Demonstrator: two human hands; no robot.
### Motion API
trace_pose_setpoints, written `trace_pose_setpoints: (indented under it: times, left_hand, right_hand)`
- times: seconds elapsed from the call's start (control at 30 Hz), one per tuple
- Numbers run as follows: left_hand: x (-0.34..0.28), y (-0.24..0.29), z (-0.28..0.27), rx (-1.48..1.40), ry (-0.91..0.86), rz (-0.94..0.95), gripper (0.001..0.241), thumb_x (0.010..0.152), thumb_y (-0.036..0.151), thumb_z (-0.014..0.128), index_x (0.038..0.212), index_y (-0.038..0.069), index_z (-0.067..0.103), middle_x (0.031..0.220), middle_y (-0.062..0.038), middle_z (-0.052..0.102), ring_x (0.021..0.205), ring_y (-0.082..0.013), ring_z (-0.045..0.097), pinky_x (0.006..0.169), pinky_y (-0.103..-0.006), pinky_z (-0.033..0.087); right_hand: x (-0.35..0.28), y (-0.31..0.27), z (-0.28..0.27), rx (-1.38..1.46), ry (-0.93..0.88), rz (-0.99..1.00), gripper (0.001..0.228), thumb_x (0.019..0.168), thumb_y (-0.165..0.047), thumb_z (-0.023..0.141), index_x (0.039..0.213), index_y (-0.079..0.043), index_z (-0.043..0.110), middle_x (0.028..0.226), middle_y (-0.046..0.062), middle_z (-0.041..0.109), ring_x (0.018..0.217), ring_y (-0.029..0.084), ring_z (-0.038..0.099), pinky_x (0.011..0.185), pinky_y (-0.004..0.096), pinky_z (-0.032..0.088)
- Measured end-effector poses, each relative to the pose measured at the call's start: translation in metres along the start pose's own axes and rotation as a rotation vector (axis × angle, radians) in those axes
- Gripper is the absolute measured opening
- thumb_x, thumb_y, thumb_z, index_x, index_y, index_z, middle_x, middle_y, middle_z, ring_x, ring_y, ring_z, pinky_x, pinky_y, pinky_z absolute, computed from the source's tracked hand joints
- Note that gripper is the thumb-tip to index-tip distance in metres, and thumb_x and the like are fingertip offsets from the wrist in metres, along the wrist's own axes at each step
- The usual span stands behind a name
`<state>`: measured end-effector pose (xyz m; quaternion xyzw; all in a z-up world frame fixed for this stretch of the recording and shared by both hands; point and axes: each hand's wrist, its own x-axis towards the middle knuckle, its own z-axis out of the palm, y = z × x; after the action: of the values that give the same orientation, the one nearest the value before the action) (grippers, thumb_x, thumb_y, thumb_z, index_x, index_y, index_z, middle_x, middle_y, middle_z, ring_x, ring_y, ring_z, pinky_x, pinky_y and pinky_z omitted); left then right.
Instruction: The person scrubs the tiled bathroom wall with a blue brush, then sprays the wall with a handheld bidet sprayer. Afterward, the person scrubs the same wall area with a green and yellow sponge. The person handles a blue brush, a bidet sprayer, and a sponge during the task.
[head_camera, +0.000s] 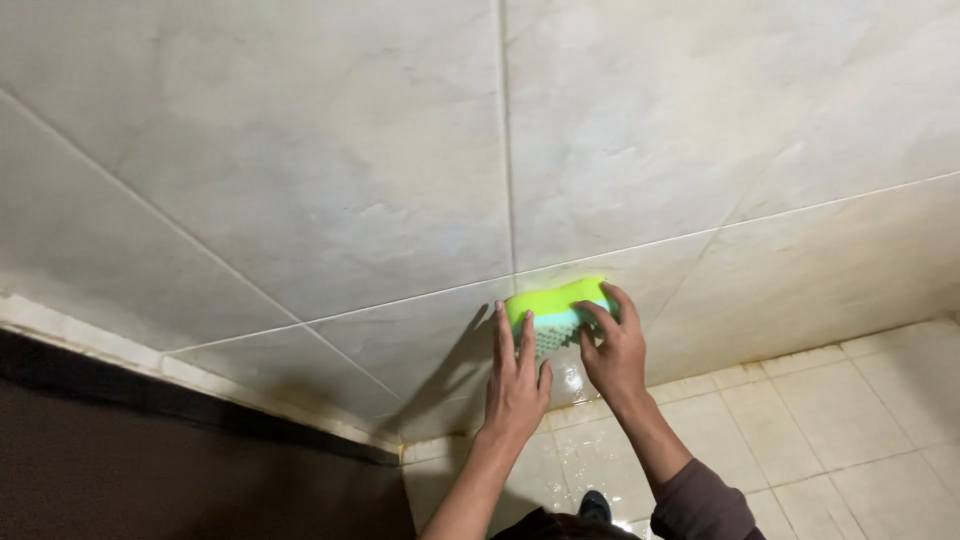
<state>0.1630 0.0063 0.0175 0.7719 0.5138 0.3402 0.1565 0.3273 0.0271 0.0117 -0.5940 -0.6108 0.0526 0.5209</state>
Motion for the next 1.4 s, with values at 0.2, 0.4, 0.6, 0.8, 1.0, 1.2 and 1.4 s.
trace_pose_setpoints:
  times: [0.2,0.4,0.6,0.8,1.0,1.2,1.4]
  left_hand:
    - [0.014,0.026,0.047,0.001,0.05,0.135,0.077,0.091,0.009,0.069,0.158,0.002,0.031,0.168,-0.03,0.001,0.15,-0.0533,0.024,0.114,-0.0546,0.041]
    - [0.028,0.06,0.088,-0.054,-0.004,0.157,0.078,0.091,0.007,0.069,0.159,0.004,0.031,0.168,-0.031,0.002,0.15,-0.0525,0.024,0.112,-0.0519,0.045]
    - [0.038,0.102,0.098,-0.096,-0.051,0.204,0.086,0.088,0.008,0.071,0.161,0.006,0.025,0.17,-0.028,0.006,0.151,-0.0529,0.026,0.107,-0.0514,0.049]
    - [0.043,0.109,0.093,-0.006,0.061,0.243,0.083,0.091,0.01,0.07,0.162,0.009,0.028,0.169,-0.028,0.007,0.15,-0.0562,0.025,0.115,-0.056,0.04]
    - [0.038,0.094,0.065,0.059,0.192,0.192,0.082,0.091,0.011,0.07,0.161,0.007,0.028,0.167,-0.03,0.007,0.148,-0.0569,0.023,0.118,-0.0598,0.033]
    - [0.022,0.063,0.018,0.062,0.314,0.134,0.084,0.091,0.01,0.068,0.163,0.009,0.025,0.169,-0.03,0.006,0.151,-0.0541,0.024,0.12,-0.0575,0.034]
    - [0.003,0.032,-0.028,0.061,0.336,0.009,0.082,0.092,0.011,0.068,0.162,0.009,0.024,0.169,-0.03,0.005,0.15,-0.0545,0.023,0.116,-0.0567,0.036]
  right_hand:
    - [0.014,0.046,-0.034,-0.048,0.061,0.014,0.039,0.078,0.007,0.072,0.113,-0.011,0.073,0.145,0.021,0.052,0.109,0.035,0.067,0.079,0.039,0.059]
    - [0.024,0.099,-0.068,-0.059,0.062,0.113,0.044,0.081,0.008,0.067,0.12,-0.013,0.072,0.146,0.023,0.052,0.11,0.037,0.067,0.084,0.04,0.059]
    - [0.042,0.127,-0.108,-0.042,0.184,0.102,0.038,0.088,0.005,0.069,0.121,-0.013,0.072,0.145,0.023,0.056,0.117,0.039,0.064,0.088,0.042,0.057]
    - [0.052,0.099,-0.114,-0.036,0.168,-0.086,0.042,0.084,0.006,0.071,0.121,-0.013,0.074,0.143,0.022,0.056,0.125,0.04,0.062,0.096,0.042,0.057]
    - [0.054,0.047,-0.097,0.043,0.112,-0.065,0.043,0.085,0.004,0.073,0.123,-0.016,0.074,0.143,0.021,0.056,0.118,0.033,0.066,0.089,0.039,0.058]
    - [0.049,-0.006,-0.065,0.054,0.058,-0.149,0.04,0.083,0.0,0.076,0.119,-0.017,0.075,0.14,0.02,0.057,0.113,0.034,0.065,0.086,0.04,0.058]
    - [0.039,-0.056,-0.033,0.074,-0.01,-0.207,0.043,0.08,-0.001,0.076,0.119,-0.019,0.075,0.136,0.02,0.058,0.113,0.037,0.065,0.086,0.041,0.058]
